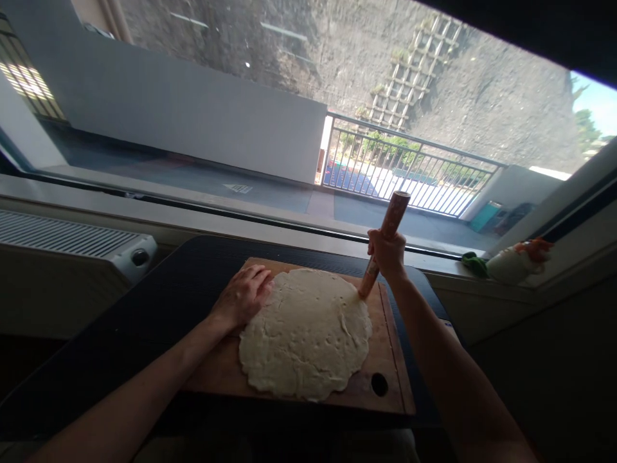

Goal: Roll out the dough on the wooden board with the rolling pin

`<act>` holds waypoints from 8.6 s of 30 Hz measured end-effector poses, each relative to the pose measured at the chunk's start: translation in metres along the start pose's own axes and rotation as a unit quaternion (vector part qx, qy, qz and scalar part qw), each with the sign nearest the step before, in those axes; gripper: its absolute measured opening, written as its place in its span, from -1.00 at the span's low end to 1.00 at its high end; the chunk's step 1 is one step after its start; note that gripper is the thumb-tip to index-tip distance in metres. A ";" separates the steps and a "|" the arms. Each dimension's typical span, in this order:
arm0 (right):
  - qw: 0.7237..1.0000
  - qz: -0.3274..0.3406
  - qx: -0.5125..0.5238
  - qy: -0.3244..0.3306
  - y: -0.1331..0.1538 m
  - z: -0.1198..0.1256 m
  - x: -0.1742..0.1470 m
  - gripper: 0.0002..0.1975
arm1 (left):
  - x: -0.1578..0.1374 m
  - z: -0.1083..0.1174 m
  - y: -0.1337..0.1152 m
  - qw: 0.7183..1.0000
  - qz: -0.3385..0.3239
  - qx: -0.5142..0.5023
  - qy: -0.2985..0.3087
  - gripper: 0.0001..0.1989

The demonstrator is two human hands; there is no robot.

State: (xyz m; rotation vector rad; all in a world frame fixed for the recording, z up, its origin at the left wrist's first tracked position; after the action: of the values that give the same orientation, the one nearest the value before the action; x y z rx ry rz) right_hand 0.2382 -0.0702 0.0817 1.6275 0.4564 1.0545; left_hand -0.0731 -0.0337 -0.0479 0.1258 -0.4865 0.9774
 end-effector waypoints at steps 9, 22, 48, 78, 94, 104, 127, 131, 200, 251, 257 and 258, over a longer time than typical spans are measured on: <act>0.999 0.001 -0.041 -0.006 0.015 0.019 -0.035 -0.83 | 0.002 -0.007 0.003 1.000 -0.002 -0.010 0.014 -0.55; 0.966 0.020 -0.245 0.081 -0.010 0.079 -0.075 -0.59 | 0.016 0.002 -0.102 0.993 -0.108 -0.003 0.055 -0.53; 0.770 -0.065 -0.598 0.213 -0.018 0.084 -0.210 -0.49 | 0.006 -0.029 -0.215 0.972 -0.200 -0.075 0.096 -0.56; 0.785 -0.091 -0.558 0.251 -0.012 0.098 -0.228 -0.46 | 0.006 -0.037 -0.215 0.971 -0.203 -0.065 0.110 -0.55; 0.781 -0.090 -0.559 0.264 -0.009 0.099 -0.232 -0.46 | 0.005 -0.039 -0.215 0.972 -0.198 -0.058 0.112 -0.53; 0.783 -0.051 -0.559 0.269 -0.004 0.104 -0.223 -0.47 | 0.005 -0.038 -0.216 0.970 -0.198 -0.056 0.129 -0.53; 0.794 0.034 -0.522 0.311 0.000 0.164 -0.206 -0.40 | 0.005 -0.029 -0.218 0.962 -0.214 -0.053 0.160 -0.59; 0.805 0.026 -0.499 0.320 -0.002 0.164 -0.203 -0.42 | 0.003 -0.027 -0.216 0.961 -0.214 -0.051 0.167 -0.58; 0.827 0.138 -0.412 0.356 -0.029 0.056 -0.160 -0.78 | 0.016 0.002 -0.139 0.976 -0.144 0.060 0.152 -0.49; 0.820 0.039 -0.515 0.248 -0.057 0.048 -0.144 -0.34 | 0.015 -0.005 -0.124 0.986 0.030 0.110 0.123 -0.37; 0.827 -0.041 -0.509 0.234 -0.073 0.036 -0.093 -0.28 | 0.059 -0.031 -0.112 0.968 0.065 0.091 0.222 -0.34; 0.827 -0.020 -0.509 0.239 -0.067 0.039 -0.106 -0.29 | 0.048 -0.026 -0.114 0.971 0.054 0.093 0.214 -0.34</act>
State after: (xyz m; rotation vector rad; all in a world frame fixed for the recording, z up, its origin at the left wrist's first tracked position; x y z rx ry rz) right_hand 0.2285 -0.1492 -0.0228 0.3916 0.1656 1.3447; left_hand 0.0517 -0.0523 -0.0367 0.0542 -0.0047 1.1210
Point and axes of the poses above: each hand's wrist, its own x-axis towards the middle knuckle, its own z-axis out of the back of the hand, y = z × x, the point moved 7 cm from there along x, towards the middle knuckle, and after that the axes turned 6 degrees about x, right-handed, at the moved point
